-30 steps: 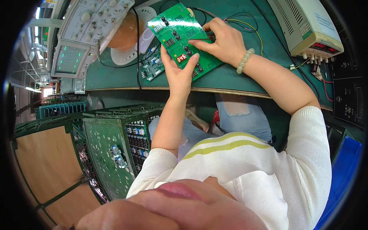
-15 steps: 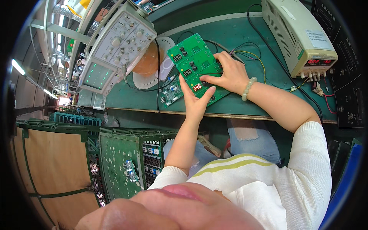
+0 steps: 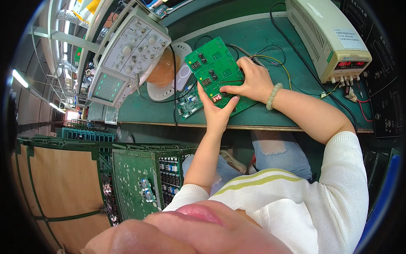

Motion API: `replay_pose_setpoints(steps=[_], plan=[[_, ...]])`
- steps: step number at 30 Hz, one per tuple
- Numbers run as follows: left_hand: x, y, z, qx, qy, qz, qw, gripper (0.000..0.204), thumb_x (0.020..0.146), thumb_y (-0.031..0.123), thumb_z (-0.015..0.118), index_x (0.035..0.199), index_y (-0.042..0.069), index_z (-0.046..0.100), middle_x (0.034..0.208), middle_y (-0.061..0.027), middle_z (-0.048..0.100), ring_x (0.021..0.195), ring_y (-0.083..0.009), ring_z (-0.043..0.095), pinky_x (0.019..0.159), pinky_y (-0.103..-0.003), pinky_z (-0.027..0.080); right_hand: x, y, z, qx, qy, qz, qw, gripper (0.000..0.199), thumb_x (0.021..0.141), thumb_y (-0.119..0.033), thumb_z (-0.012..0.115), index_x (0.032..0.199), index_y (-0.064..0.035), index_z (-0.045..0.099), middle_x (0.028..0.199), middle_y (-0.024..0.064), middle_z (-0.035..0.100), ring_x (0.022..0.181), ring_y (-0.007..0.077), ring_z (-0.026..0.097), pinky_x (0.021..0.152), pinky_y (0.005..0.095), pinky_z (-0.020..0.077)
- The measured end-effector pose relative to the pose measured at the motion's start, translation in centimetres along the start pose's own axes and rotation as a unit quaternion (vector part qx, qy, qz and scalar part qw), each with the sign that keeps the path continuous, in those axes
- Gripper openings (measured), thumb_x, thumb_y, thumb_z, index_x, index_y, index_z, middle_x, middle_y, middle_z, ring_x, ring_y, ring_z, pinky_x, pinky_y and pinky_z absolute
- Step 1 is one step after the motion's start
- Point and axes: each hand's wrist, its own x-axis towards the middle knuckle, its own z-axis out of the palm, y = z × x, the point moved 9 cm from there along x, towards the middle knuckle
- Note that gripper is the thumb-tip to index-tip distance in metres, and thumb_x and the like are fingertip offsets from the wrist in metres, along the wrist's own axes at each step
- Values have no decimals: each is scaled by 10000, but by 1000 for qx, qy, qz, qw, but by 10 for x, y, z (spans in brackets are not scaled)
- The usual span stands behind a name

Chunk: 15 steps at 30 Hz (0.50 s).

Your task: Testing multiple printed circuit boards using an oscilloscope and power supply at an assembly station.

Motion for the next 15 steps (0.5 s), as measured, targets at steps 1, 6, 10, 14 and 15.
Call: replay_pose_setpoints(steps=[1,6,10,14,15], plan=[[0,-1,0,6,2,2,1000,1004,703,-43,750,1463,55,102,1321,-116,409,1165,-206,493,956,-335,449,0,0,0,7,3,-3,1000,671,564,-490,855,875,-35,472,818,94,536,690,232,564,609,335,465],[0,-1,0,13,8,-1,1000,953,737,-54,717,1463,56,110,1309,-112,424,1150,-196,502,946,-324,454,0,2,0,19,7,-11,1000,660,560,-487,858,860,-41,475,792,93,532,683,234,559,603,333,458],[0,-2,-1,-5,23,-12,1000,923,762,-72,691,1467,56,108,1299,-114,440,1133,-189,516,939,-318,459,0,1,0,25,5,-14,1000,654,558,-488,858,854,-45,480,778,91,532,672,236,552,596,336,451],[-2,-4,-3,-7,33,-21,999,920,774,-37,695,1474,52,103,1322,-134,431,1139,-203,521,949,-327,452,0,-2,0,27,7,-16,999,657,554,-493,857,855,-44,483,776,93,533,666,240,547,594,342,446],[-3,-2,-2,-6,32,-17,999,920,774,-37,695,1474,52,103,1322,-134,431,1139,-203,521,949,-327,452,0,-2,-2,28,9,-19,999,657,554,-493,857,855,-44,483,776,93,533,666,240,547,594,342,446]])
